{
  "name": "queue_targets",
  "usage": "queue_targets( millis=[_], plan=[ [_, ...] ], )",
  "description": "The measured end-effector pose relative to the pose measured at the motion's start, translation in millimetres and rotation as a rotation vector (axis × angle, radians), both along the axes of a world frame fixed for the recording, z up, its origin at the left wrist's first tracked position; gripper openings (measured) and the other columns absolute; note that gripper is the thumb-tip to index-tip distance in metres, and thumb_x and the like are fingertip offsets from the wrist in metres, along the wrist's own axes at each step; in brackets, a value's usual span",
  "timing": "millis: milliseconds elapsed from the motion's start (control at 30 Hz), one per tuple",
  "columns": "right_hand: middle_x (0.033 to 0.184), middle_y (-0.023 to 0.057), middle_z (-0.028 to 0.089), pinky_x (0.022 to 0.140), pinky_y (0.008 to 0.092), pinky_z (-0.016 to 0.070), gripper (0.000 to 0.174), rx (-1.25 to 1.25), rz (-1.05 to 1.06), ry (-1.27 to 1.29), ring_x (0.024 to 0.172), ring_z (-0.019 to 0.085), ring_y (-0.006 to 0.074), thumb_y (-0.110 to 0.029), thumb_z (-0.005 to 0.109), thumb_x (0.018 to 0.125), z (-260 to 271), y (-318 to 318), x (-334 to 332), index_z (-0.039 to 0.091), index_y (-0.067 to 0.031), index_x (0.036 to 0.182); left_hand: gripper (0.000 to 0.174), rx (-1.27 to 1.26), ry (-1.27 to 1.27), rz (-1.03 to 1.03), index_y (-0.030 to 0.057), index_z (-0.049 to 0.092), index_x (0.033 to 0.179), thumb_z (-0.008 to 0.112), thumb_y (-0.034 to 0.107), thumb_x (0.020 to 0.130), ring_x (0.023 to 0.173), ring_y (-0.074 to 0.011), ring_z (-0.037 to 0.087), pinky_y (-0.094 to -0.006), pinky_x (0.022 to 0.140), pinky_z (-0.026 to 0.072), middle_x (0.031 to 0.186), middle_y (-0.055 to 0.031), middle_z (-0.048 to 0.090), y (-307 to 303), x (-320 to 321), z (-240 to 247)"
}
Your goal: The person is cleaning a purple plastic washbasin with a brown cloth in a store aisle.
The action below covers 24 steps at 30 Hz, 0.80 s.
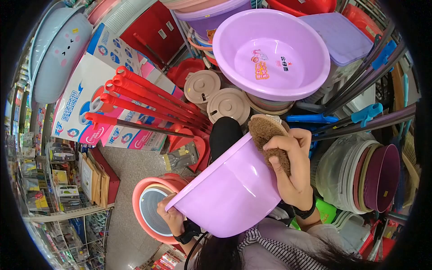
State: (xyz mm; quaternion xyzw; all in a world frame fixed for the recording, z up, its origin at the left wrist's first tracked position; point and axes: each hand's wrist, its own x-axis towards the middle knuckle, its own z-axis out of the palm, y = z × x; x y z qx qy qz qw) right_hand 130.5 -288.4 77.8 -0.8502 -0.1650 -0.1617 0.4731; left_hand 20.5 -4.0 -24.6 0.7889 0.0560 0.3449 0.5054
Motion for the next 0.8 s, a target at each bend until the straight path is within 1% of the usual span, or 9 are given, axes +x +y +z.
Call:
queue_targets(
  millis=[33,100,167,333,467,533,567,667,800],
  plan=[
    [0.124,0.0086,0.060,0.085,0.0314,0.0363,0.028,0.000,0.000,-0.002,0.088,0.044,0.0272,-0.006,0.065,0.076,1,0,1,0.061,-0.0126,0.103,0.047,0.029,-0.015,0.026,0.0025,0.050,0.078,0.049,0.046,0.096,0.047,-0.0136,0.042,-0.0304,0.044,0.0342,0.058,-0.0068,0.051,-2,1,1],
    [0.125,0.0086,0.059,0.086,0.0325,0.0375,0.031,-0.035,0.188,-0.091,0.087,0.044,0.0275,-0.005,0.065,0.075,5,-1,1,0.060,-0.0124,0.105,0.047,0.031,-0.015,0.034,0.0024,0.050,0.078,0.049,0.046,0.096,0.047,-0.0136,0.043,-0.0301,0.045,0.0340,0.058,-0.0070,0.052,1,-1,-3],
    [0.127,0.0074,0.059,0.085,0.0327,0.0384,0.029,-0.072,0.205,-0.091,0.086,0.043,0.0261,-0.006,0.067,0.074,6,-3,1,0.061,-0.0122,0.102,0.048,0.037,-0.011,0.039,0.0024,0.050,0.078,0.049,0.047,0.096,0.047,-0.0135,0.043,-0.0298,0.045,0.0339,0.058,-0.0071,0.052,3,-4,-4],
    [0.130,0.0033,0.058,0.084,0.0317,0.0374,0.022,0.007,0.436,-0.179,0.086,0.044,0.0238,-0.005,0.065,0.075,-2,-6,2,0.063,-0.0122,0.096,0.049,-0.058,0.026,-0.077,0.0022,0.049,0.078,0.048,0.048,0.095,0.049,-0.0132,0.042,-0.0289,0.045,0.0320,0.060,-0.0079,0.052,-2,-9,2],
    [0.129,0.0052,0.059,0.084,0.0322,0.0368,0.022,-0.004,0.270,-0.088,0.086,0.043,0.0242,-0.005,0.065,0.076,2,-5,-3,0.063,-0.0127,0.096,0.048,0.000,0.017,-0.036,0.0023,0.049,0.078,0.049,0.048,0.095,0.048,-0.0131,0.041,-0.0291,0.044,0.0315,0.059,-0.0077,0.052,-4,-6,4],
    [0.127,0.0075,0.060,0.085,0.0330,0.0365,0.021,0.070,-0.059,0.005,0.088,0.044,0.0247,-0.007,0.066,0.075,-5,-1,-5,0.063,-0.0130,0.096,0.050,0.002,0.015,-0.014,0.0023,0.049,0.077,0.049,0.049,0.095,0.048,-0.0132,0.041,-0.0292,0.045,0.0315,0.059,-0.0079,0.052,-4,-5,3],
    [0.127,0.0075,0.060,0.085,0.0330,0.0365,0.021,0.070,-0.057,0.004,0.088,0.044,0.0247,-0.007,0.066,0.075,-3,-2,-4,0.063,-0.0130,0.096,0.050,0.002,0.014,-0.013,0.0023,0.049,0.077,0.049,0.049,0.095,0.048,-0.0132,0.041,-0.0292,0.045,0.0315,0.059,-0.0079,0.052,-5,-4,2],
    [0.128,0.0092,0.059,0.086,0.0301,0.0363,0.026,-0.036,0.219,-0.108,0.086,0.043,0.0245,-0.009,0.068,0.074,-2,-8,-4,0.062,-0.0134,0.099,0.051,0.001,-0.012,0.044,0.0024,0.049,0.075,0.049,0.050,0.095,0.049,-0.0133,0.041,-0.0299,0.045,0.0324,0.060,-0.0083,0.052,-6,-1,3],
    [0.129,0.0072,0.059,0.083,0.0284,0.0360,0.028,-0.051,0.315,-0.114,0.083,0.042,0.0227,-0.008,0.070,0.073,5,-12,2,0.061,-0.0125,0.099,0.053,-0.020,0.052,-0.077,0.0024,0.048,0.072,0.048,0.050,0.095,0.049,-0.0135,0.041,-0.0306,0.045,0.0316,0.057,-0.0072,0.050,-6,-1,14]
  ],
)
